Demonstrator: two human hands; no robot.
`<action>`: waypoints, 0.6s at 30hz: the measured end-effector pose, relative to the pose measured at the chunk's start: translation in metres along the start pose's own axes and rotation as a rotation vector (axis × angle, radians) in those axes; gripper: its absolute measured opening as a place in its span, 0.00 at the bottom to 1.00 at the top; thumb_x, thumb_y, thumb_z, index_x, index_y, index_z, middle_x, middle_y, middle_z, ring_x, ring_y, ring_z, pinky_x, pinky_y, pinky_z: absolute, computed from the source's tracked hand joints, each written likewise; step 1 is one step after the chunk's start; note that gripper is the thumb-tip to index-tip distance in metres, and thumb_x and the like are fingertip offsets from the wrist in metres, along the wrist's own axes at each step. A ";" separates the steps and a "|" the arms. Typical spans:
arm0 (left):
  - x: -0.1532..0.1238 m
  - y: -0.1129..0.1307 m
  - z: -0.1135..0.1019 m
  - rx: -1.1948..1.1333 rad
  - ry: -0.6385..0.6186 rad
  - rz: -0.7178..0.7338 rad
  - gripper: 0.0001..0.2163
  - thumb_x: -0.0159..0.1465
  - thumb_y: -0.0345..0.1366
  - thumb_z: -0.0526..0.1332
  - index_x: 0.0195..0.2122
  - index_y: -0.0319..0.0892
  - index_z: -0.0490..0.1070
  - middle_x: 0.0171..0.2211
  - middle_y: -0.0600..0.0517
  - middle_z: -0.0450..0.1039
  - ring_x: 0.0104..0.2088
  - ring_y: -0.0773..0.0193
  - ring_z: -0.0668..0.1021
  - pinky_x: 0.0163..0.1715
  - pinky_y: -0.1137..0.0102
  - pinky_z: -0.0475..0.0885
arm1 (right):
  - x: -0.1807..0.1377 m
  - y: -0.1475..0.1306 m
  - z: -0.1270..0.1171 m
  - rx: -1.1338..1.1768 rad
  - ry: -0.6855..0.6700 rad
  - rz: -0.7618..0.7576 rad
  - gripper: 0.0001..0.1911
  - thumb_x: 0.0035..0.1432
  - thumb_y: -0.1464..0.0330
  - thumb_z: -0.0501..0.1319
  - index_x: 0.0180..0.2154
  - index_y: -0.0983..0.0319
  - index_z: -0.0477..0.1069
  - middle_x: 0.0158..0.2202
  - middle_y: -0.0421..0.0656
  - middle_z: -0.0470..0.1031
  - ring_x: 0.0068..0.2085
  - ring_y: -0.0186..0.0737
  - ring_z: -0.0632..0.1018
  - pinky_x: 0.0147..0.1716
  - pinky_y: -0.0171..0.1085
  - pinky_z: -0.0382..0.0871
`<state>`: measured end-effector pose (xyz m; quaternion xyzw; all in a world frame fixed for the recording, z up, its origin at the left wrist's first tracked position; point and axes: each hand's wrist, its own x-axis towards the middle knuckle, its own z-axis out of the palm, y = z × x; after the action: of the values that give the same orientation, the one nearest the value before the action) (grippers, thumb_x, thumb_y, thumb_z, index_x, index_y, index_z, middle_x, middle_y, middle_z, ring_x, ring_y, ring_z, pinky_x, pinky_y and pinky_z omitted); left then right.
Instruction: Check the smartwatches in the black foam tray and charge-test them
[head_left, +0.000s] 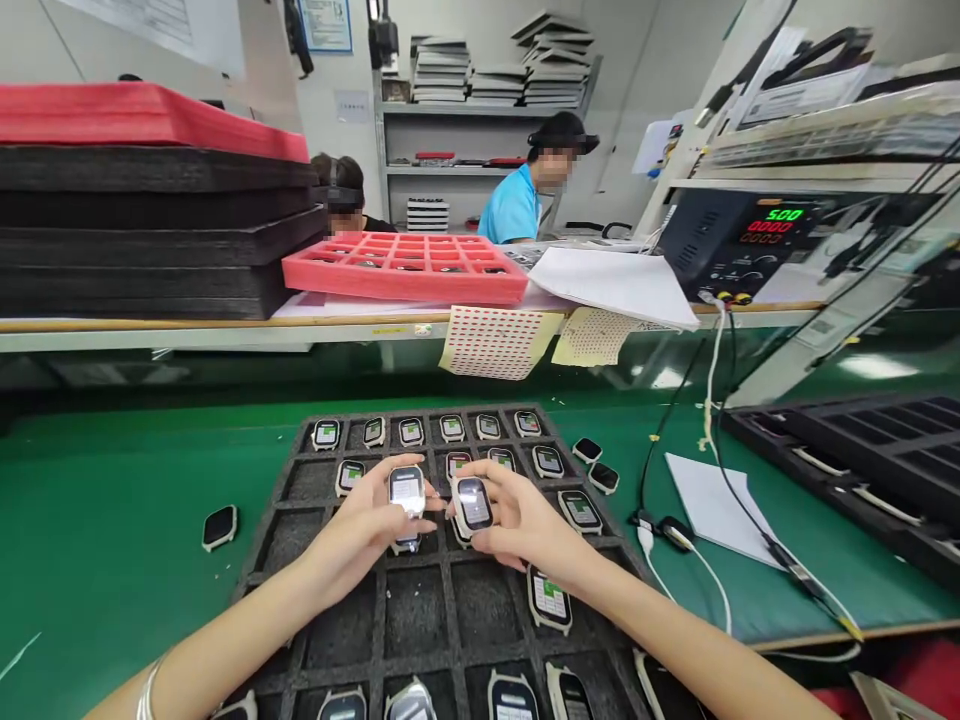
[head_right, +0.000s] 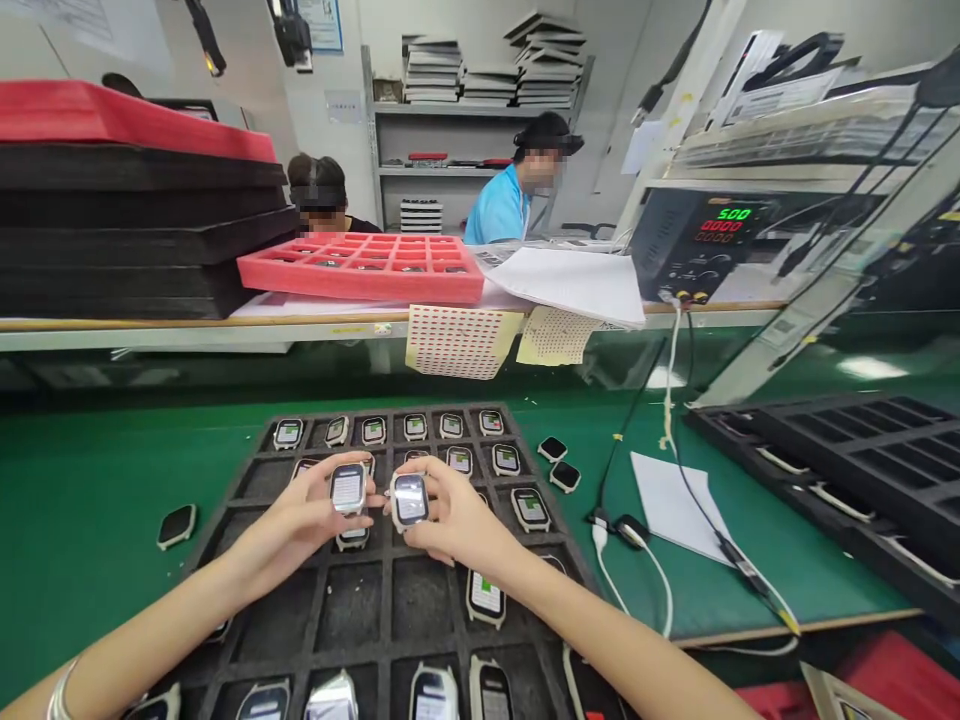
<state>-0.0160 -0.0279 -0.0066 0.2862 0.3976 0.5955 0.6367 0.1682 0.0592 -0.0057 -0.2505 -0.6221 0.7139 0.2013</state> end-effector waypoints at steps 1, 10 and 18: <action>-0.001 0.001 0.001 -0.023 -0.025 -0.005 0.26 0.48 0.22 0.59 0.50 0.41 0.65 0.38 0.48 0.73 0.41 0.56 0.76 0.41 0.62 0.70 | -0.002 0.000 0.000 0.010 -0.012 -0.004 0.27 0.41 0.79 0.62 0.45 0.61 0.61 0.33 0.37 0.70 0.18 0.22 0.64 0.10 0.21 0.56; -0.002 -0.002 0.004 0.009 -0.157 0.072 0.26 0.55 0.23 0.54 0.56 0.40 0.60 0.39 0.45 0.73 0.40 0.56 0.76 0.37 0.61 0.73 | -0.007 0.001 0.008 -0.104 0.135 -0.095 0.15 0.57 0.61 0.62 0.43 0.62 0.66 0.30 0.40 0.73 0.16 0.26 0.70 0.11 0.26 0.59; -0.003 -0.006 0.004 0.202 -0.184 0.178 0.19 0.63 0.35 0.58 0.55 0.42 0.62 0.36 0.46 0.72 0.36 0.58 0.76 0.31 0.66 0.75 | -0.013 -0.001 0.008 -0.118 0.162 -0.149 0.13 0.60 0.61 0.58 0.44 0.62 0.68 0.28 0.40 0.73 0.19 0.31 0.74 0.12 0.27 0.61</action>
<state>-0.0100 -0.0307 -0.0090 0.4361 0.3685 0.5780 0.5830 0.1735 0.0453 -0.0024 -0.2720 -0.6617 0.6365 0.2881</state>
